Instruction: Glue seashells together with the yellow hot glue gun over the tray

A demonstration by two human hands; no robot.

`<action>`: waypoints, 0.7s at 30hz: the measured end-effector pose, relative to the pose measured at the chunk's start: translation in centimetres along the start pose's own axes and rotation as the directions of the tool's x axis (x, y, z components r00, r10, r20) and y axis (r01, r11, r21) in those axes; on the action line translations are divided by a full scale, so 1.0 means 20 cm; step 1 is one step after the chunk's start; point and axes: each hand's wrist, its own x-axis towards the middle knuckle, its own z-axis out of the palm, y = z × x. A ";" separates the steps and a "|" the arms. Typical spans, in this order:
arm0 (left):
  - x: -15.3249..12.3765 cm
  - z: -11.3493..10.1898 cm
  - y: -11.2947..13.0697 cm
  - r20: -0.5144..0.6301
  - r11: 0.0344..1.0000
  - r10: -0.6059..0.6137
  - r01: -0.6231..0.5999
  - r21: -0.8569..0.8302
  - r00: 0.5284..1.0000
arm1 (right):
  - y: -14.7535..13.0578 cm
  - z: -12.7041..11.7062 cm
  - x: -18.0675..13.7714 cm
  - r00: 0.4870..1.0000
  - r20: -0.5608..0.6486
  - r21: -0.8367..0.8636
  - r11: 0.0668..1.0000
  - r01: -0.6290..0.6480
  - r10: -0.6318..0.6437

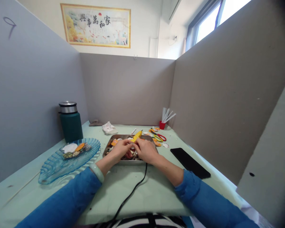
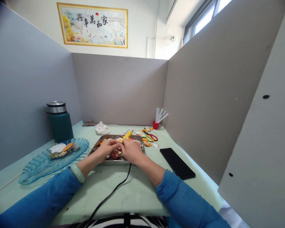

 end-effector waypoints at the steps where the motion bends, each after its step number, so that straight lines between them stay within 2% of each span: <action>1: 0.00 0.00 0.00 0.005 1.000 -0.001 0.001 -0.001 1.000 | 0.00 0.00 0.00 1.000 -0.006 0.006 1.000 0.007 -0.007; 9: 0.01 0.00 -0.02 0.009 1.000 0.001 0.000 -0.016 1.000 | 0.01 0.01 0.00 0.995 -0.068 0.057 0.995 0.078 -0.074; 21: 0.00 0.00 0.00 0.001 1.000 -0.003 0.003 -0.016 1.000 | 0.00 0.00 0.00 0.996 -0.062 0.061 0.996 0.070 -0.067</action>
